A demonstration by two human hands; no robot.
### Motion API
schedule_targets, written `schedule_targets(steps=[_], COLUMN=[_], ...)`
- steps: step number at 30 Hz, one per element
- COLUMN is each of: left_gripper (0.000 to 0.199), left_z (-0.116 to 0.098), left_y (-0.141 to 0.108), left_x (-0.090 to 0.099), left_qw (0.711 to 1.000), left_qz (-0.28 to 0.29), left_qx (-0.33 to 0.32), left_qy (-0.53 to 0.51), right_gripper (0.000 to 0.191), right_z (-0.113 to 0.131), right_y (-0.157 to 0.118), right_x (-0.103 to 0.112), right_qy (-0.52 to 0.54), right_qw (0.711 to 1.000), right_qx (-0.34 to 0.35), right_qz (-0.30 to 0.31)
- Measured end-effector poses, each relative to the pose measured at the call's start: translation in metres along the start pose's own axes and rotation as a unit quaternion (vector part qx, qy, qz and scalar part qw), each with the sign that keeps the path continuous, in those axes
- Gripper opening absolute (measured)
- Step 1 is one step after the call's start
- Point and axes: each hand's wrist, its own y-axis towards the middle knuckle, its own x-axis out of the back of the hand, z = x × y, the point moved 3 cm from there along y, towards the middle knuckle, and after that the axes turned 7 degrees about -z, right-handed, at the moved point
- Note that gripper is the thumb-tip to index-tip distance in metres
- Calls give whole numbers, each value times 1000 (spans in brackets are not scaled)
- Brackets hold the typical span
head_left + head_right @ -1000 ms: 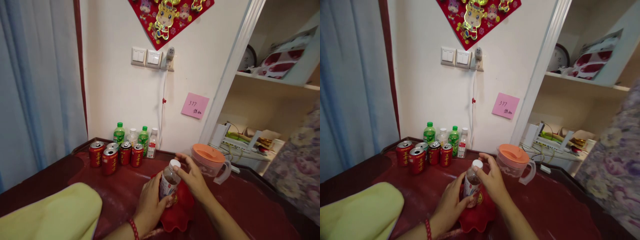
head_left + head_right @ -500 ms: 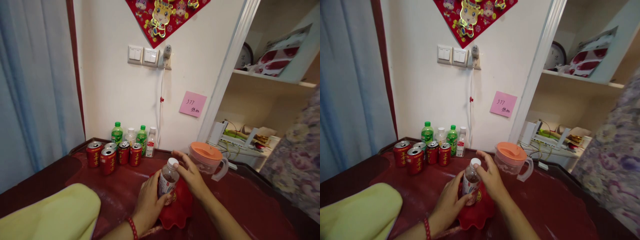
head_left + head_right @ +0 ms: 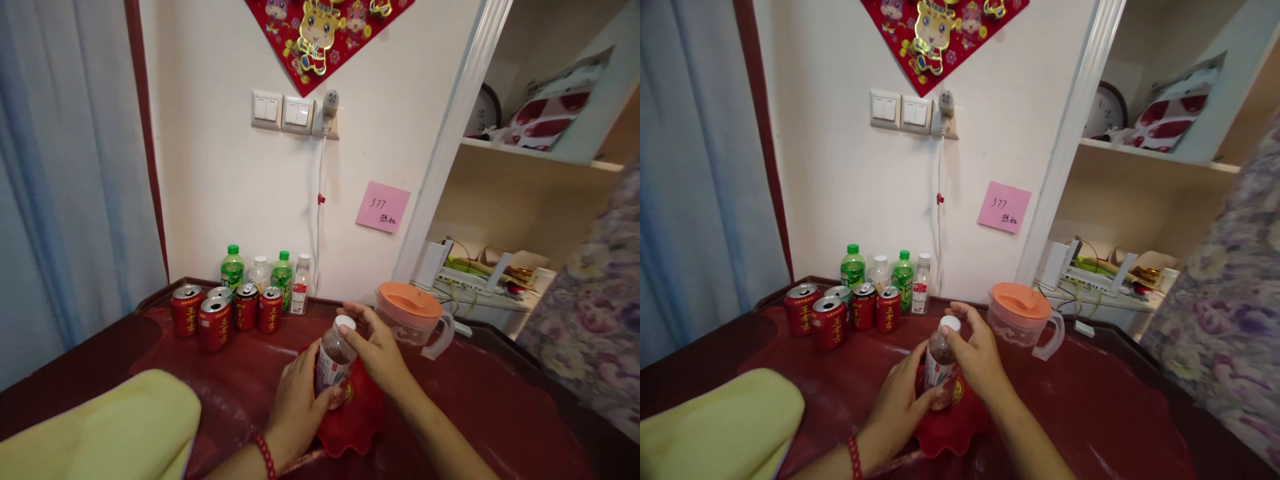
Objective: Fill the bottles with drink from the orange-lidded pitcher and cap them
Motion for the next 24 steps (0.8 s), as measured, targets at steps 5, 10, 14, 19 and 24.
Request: schedule_targets(steps=[5,10,14,19,24], left_gripper=[69,69,69,67,66], left_z=[1,0,0,-3,1], left_y=[-1,-2,0,2,2], left_x=[-2,-1,0,2,4], left_qw=[1000,1000,1000,1000,999], left_qz=[2,-3,-6,-6,-24], left_qx=[15,10,3,-16,-20], left_qy=[5,-3,-5,10,21], right_gripper=[40,31,31,42,56], right_z=[-5,-11,-11,-8,-3], right_y=[0,-3,-4,-4,-7], right_x=[0,-2,-3,-2,0], right_qy=[-8,-35,-25,-8,30], right_qw=[999,996,996,997,999], right_qx=[31,61,56,39,8], right_qz=[-30,-59,-69,-63,-42])
